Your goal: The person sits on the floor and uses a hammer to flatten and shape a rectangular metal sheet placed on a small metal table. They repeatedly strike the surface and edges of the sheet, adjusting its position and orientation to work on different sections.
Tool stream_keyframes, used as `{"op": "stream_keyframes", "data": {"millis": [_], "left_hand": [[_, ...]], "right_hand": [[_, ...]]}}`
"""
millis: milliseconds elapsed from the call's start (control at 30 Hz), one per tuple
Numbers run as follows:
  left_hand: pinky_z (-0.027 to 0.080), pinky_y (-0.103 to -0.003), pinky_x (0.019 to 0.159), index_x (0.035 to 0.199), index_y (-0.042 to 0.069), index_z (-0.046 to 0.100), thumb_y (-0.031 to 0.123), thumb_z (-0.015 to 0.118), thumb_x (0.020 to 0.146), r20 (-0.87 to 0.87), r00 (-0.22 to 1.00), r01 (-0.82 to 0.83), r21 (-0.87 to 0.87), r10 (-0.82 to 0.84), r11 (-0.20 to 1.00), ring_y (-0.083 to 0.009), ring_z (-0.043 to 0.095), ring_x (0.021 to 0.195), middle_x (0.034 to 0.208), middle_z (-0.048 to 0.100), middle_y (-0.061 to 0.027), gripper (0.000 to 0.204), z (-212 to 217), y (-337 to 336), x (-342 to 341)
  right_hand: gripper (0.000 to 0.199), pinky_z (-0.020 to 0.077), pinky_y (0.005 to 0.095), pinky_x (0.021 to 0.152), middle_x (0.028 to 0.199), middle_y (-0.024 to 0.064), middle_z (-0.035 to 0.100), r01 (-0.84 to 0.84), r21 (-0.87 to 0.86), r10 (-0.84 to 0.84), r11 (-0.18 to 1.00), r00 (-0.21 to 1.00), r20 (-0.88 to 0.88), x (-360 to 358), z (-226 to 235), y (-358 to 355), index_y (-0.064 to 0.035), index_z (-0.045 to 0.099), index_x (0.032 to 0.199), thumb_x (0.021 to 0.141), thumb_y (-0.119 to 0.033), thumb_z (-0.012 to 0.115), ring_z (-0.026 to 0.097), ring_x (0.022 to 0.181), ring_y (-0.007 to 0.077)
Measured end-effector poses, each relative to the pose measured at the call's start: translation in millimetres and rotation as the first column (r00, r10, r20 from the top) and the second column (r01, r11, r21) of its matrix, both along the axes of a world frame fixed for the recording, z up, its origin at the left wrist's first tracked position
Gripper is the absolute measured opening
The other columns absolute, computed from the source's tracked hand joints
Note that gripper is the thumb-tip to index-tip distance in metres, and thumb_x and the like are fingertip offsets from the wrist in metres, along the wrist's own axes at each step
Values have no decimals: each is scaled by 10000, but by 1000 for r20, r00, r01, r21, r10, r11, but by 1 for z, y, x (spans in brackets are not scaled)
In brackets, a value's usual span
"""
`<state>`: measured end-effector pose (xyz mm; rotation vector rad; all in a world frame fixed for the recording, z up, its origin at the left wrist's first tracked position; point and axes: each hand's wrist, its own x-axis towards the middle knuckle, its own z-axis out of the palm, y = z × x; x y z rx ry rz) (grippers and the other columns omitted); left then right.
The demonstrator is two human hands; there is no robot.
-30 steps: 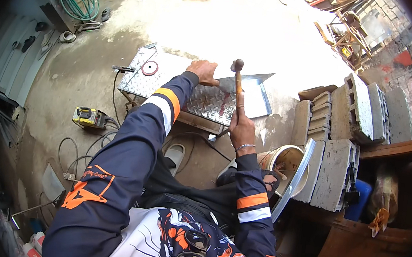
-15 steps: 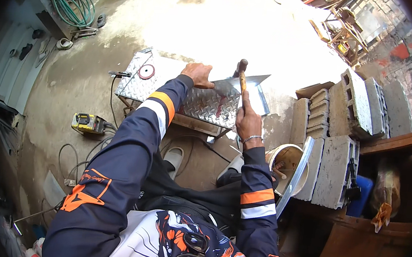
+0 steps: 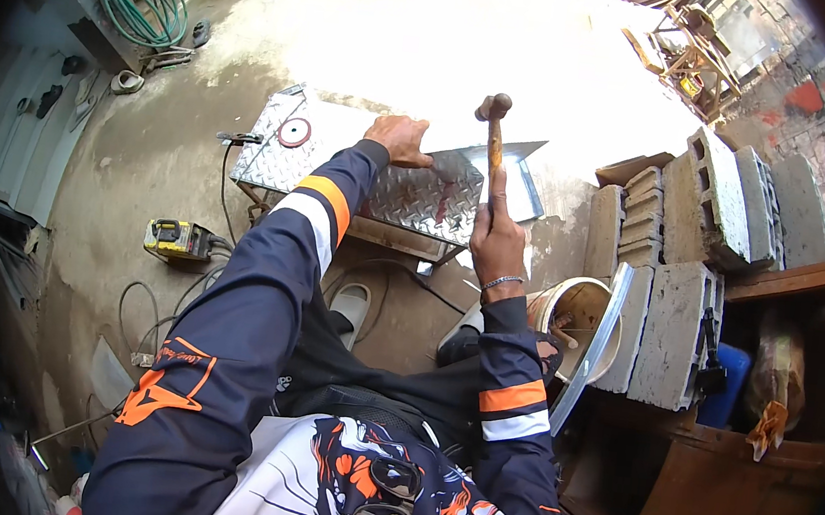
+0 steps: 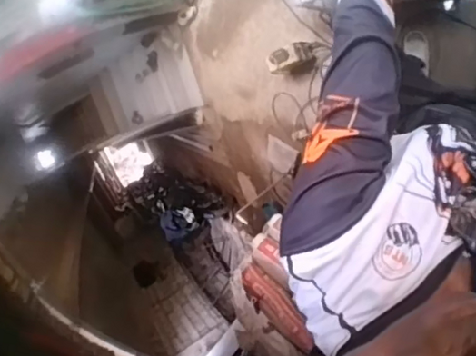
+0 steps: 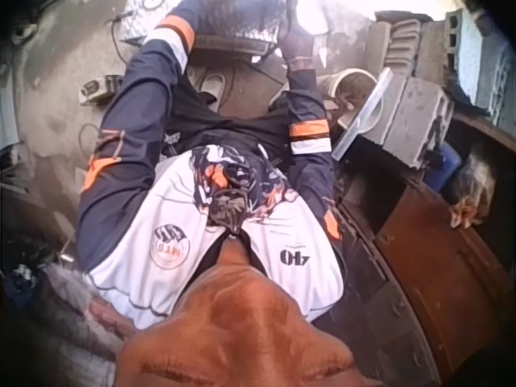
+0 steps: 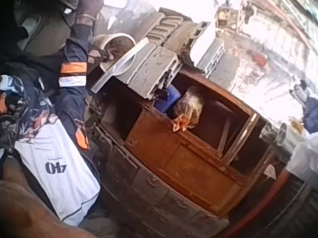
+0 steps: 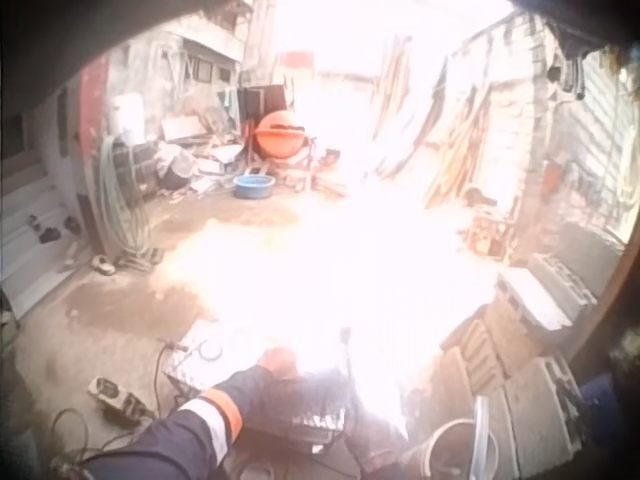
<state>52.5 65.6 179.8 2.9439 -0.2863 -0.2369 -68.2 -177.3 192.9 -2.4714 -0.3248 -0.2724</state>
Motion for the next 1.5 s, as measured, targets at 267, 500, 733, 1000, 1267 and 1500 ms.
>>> {"op": "stream_keyframes", "data": {"millis": [267,500,733,1000,1267,1500], "left_hand": [[553,-494,853,1186,28,608,526,720,761,22,1000,17,-16,-16,1000,-390,689,987,1024,712,-232,664,4,-7,-5],[554,-495,841,1168,33,613,525,715,763,24,999,40,-6,-40,999,-389,690,969,1002,714,-223,646,1,-16,-4],[552,-503,833,1118,24,622,522,732,759,45,998,46,1,-46,999,-387,691,968,1013,714,-217,623,4,-13,-2],[547,-514,819,1097,35,614,521,734,769,32,999,28,-15,-27,999,-402,688,958,987,712,-217,599,2,-5,-1],[568,-496,836,1141,48,637,551,738,764,8,999,31,43,-32,999,-405,706,942,971,720,-231,637,1,-10,-4],[548,-512,795,1083,37,608,527,731,756,59,995,77,40,-79,996,-400,697,907,938,715,-219,602,-5,-17,-7]], "right_hand": [[675,512,548,633,745,278,655,-2,71,5,997,999,-42,-2,12,-4,-246,314,1574,947,-159,550,670,700,460],[696,507,548,613,723,273,650,75,-49,-79,996,994,-82,16,1,-23,-255,265,1588,962,-165,555,665,677,457],[696,510,557,615,713,274,647,55,-128,-63,990,996,-59,10,-13,-27,-255,265,1588,959,-184,552,666,668,457],[699,506,558,622,671,266,630,128,80,-133,989,990,52,9,4,-28,-218,259,1589,953,-165,545,649,648,467],[691,509,562,675,792,281,667,141,95,-143,985,990,13,17,19,-45,-248,295,1576,943,-124,544,672,725,463],[684,508,570,669,756,308,640,137,-93,-146,986,985,-90,19,11,-49,-251,312,1570,939,-123,542,667,704,465]]}}
